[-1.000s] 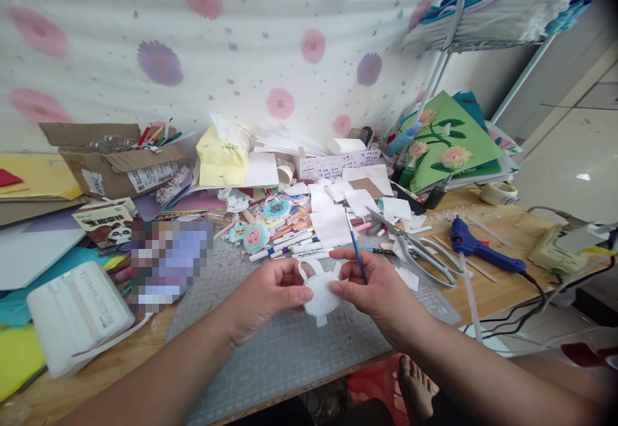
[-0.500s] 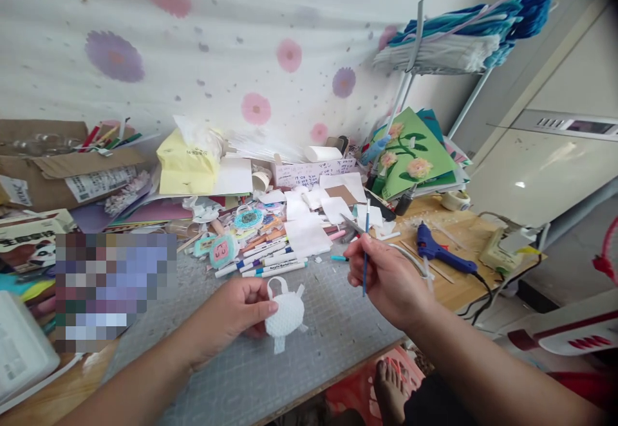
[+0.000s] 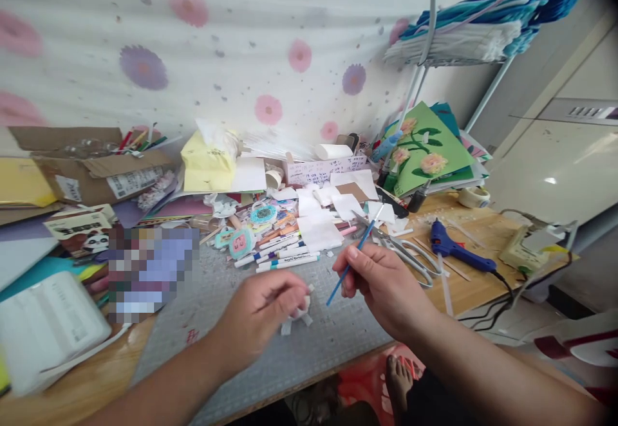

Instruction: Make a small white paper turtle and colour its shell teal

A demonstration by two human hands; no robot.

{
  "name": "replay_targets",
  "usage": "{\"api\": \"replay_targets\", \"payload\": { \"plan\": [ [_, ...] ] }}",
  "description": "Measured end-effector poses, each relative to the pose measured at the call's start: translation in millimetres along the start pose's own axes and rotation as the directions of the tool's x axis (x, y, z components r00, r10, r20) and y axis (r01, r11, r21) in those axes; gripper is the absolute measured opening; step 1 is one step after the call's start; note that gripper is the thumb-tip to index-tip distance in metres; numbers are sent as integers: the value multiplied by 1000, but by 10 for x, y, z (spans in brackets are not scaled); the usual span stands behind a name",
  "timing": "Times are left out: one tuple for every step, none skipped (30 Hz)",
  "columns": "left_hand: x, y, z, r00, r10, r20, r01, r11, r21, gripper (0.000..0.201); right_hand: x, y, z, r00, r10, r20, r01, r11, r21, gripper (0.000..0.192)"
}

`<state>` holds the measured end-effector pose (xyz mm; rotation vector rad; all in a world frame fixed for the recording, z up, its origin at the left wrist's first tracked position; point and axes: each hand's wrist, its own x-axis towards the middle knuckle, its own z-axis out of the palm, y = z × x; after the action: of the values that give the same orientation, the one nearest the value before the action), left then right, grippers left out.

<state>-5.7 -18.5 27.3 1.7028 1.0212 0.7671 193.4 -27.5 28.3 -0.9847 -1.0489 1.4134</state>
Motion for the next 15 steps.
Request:
{"api": "replay_targets", "payload": {
  "plan": [
    [-30,42,69,997,-37,66,44,994,-102,26,-16,10,35,1000,-8,24,9,999,-44,33],
    [-57,74,136,993,-71,99,87,982,-167,26,-31,19,69,999,-12,50,16,996,-93,33],
    [-81,95,197,986,-109,123,134,967,-218,26,-43,27,100,997,-13,72,23,989,-148,34],
    [-103,103,251,980,-155,125,183,947,-265,25,-54,34,127,996,-12,90,30,978,-205,35],
    [-125,100,297,974,-200,104,222,929,-296,24,-63,40,149,995,-14,101,40,965,-258,37],
    [-148,86,335,971,-228,73,239,912,-332,23,-72,46,164,994,-18,112,51,952,-302,38],
    [-172,65,368,970,-239,33,234,901,-364,23,-83,54,172,992,-24,124,65,939,-338,40],
    [-199,38,397,971,-239,-5,218,895,-388,22,-96,64,173,989,-33,141,84,926,-368,41],
    [-227,9,424,968,-247,-42,208,885,-418,22,-115,78,166,986,-45,160,106,913,-394,42],
    [-258,-21,452,964,-262,-39,217,864,-455,22,-139,97,151,981,-54,184,128,900,-417,42],
    [-290,-49,482,957,-288,-25,239,836,-494,22,-170,121,128,974,-57,218,150,886,-439,42],
    [-322,-75,516,945,-325,12,283,804,-523,21,-206,151,98,965,-55,256,172,872,-459,41],
    [-353,-100,554,927,-369,61,343,774,-532,19,-245,185,61,954,-45,296,189,857,-479,40],
    [-381,-123,594,913,-398,95,385,757,-529,16,-286,221,22,942,-34,335,208,841,-500,39],
    [-404,-146,636,904,-412,116,406,736,-542,13,-325,257,-18,932,-27,362,224,827,-516,37]
  ]
}}
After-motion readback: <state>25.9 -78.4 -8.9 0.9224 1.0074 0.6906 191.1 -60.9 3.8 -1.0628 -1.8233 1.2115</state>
